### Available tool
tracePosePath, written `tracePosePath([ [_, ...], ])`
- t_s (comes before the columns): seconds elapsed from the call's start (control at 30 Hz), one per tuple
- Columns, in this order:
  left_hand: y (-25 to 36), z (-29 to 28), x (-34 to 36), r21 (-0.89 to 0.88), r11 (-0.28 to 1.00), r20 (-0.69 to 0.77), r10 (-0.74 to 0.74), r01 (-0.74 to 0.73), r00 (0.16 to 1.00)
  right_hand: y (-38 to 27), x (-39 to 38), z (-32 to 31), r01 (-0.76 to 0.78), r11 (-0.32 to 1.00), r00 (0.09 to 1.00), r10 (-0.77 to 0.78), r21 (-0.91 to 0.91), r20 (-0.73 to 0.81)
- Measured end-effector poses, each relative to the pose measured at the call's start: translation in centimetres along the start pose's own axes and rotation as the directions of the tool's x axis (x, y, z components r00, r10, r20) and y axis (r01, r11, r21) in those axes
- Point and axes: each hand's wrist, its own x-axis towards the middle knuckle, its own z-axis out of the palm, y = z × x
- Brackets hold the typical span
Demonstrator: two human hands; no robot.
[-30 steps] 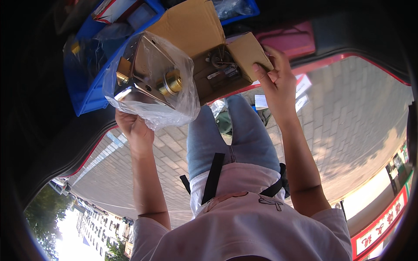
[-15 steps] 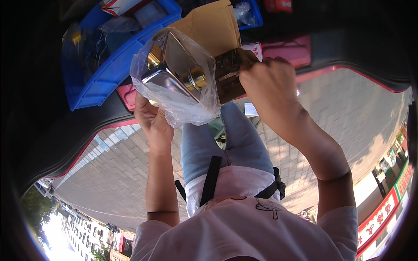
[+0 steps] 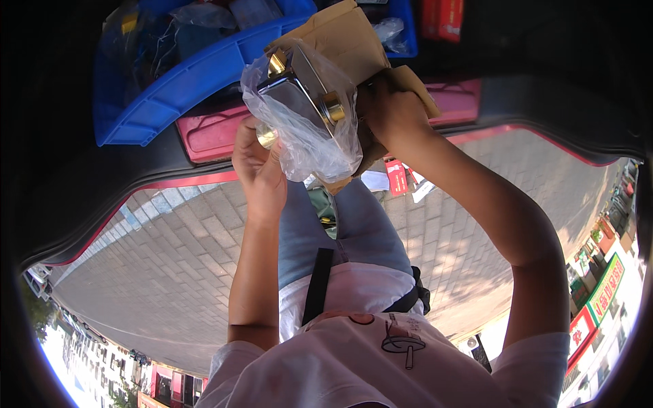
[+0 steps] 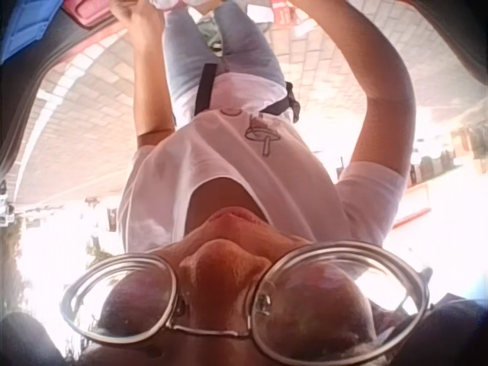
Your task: The person organizes hardware items, primarily door locks and small boxes, inside the open trunk of a red car. They pick up items from the trunk floor and blue plastic bins, inspect them, and place them into the bins.
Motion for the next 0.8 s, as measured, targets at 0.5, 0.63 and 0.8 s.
tracePosePath([
  [0.5, 0.1, -0.2, -0.7, 0.042, 0.999, 0.013, -0.021, 0.02, 1.0, -1.1, -0.5, -0.1, 0.022, 0.985, 0.985, 0.009, 0.174, -0.175],
  [0.63, 0.7, 1.0, 0.0, 0.146, 0.987, 0.076, 0.054, -0.065, 0.996, 0.7, 0.2, 0.2, 0.135, 0.946, 0.973, -0.071, 0.294, -0.218],
  [0.8, 0.4, 1.9, 0.7, 0.185, 0.981, 0.158, 0.024, -0.054, 0.987, 2.0, -0.5, -1.7, 0.161, 0.814, 0.979, -0.062, 0.558, -0.192],
])
